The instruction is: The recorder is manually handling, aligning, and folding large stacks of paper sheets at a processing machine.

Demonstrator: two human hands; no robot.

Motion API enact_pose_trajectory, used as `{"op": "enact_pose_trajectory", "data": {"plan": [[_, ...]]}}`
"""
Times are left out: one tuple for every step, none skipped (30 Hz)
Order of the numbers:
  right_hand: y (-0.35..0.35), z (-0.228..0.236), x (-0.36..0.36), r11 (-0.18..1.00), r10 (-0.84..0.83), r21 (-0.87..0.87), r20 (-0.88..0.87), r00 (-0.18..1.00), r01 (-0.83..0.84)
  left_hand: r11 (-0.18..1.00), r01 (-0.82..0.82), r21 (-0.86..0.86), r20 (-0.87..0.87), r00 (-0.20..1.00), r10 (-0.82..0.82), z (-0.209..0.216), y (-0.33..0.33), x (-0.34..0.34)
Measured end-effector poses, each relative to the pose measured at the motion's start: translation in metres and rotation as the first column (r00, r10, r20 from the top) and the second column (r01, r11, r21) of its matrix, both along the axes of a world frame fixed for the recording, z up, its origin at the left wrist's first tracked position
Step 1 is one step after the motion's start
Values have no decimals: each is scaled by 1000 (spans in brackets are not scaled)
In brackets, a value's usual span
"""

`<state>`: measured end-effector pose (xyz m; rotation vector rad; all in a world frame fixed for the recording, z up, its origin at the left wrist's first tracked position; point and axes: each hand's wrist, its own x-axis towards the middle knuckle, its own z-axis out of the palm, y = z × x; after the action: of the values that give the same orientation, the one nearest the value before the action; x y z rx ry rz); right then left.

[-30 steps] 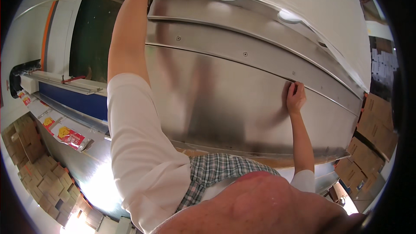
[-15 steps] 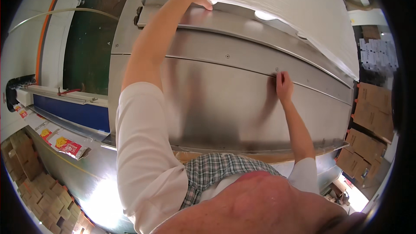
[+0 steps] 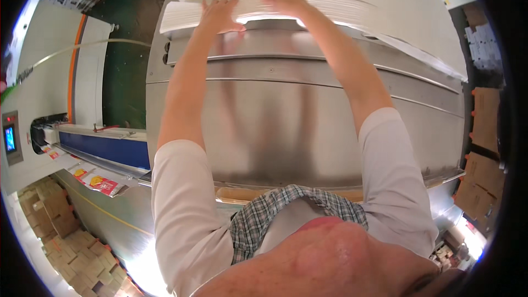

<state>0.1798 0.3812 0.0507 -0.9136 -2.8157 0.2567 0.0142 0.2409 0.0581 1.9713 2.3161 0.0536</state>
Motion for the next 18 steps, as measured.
{"op": "enact_pose_trajectory", "data": {"plan": [[26,-1,25,1000,-15,-5,-7,1000,15,999,-33,-20,-29,999,32,2,4,2],[46,2,51,989,-68,-120,125,990,83,996,-78,-46,-58,996,75,2,2,1],[65,2,83,960,-117,-217,269,956,179,985,-113,-131,-84,991,103,2,6,3],[84,2,120,954,-142,-217,277,950,206,967,-142,-209,-108,987,122,4,14,7],[104,0,165,962,-183,-137,308,934,234,966,-171,-193,-63,985,162,3,20,15],[119,1,202,966,-220,-58,331,918,252,955,-204,-215,-62,979,195,-2,22,9],[130,6,228,956,-256,-49,334,907,288,954,-212,-211,-103,976,194,-11,17,-19],[144,5,258,958,-264,-17,328,907,285,959,-187,-213,-125,979,163,-26,30,-22],[157,-1,300,954,-287,19,342,895,298,928,-219,-300,-134,973,187,-20,46,9],[154,16,297,961,-245,-35,364,899,275,883,-334,-330,-225,936,270,-24,27,-31],[152,33,296,966,-191,-92,381,904,243,896,-342,-283,-316,916,249,-29,-3,-72],[164,33,333,955,-228,-86,403,886,285,868,-352,-350,-343,911,231,-33,6,-66],[178,29,384,951,-251,-50,446,859,304,790,-459,-407,-385,870,308,-32,42,-4],[187,36,403,966,-217,-30,447,868,256,761,-511,-400,-414,841,348,-14,42,11],[193,43,423,964,-221,-31,451,865,263,727,-562,-394,-444,809,385,-8,40,23],[196,53,437,965,-175,-97,447,877,242,715,-578,-392,-444,800,403,-8,25,12],[203,63,458,960,-140,-158,447,883,232,712,-582,-392,-437,799,413,-14,15,-11],[214,67,484,985,13,-169,338,941,47,720,-576,-387,-464,797,388,-21,2,-36]]}}
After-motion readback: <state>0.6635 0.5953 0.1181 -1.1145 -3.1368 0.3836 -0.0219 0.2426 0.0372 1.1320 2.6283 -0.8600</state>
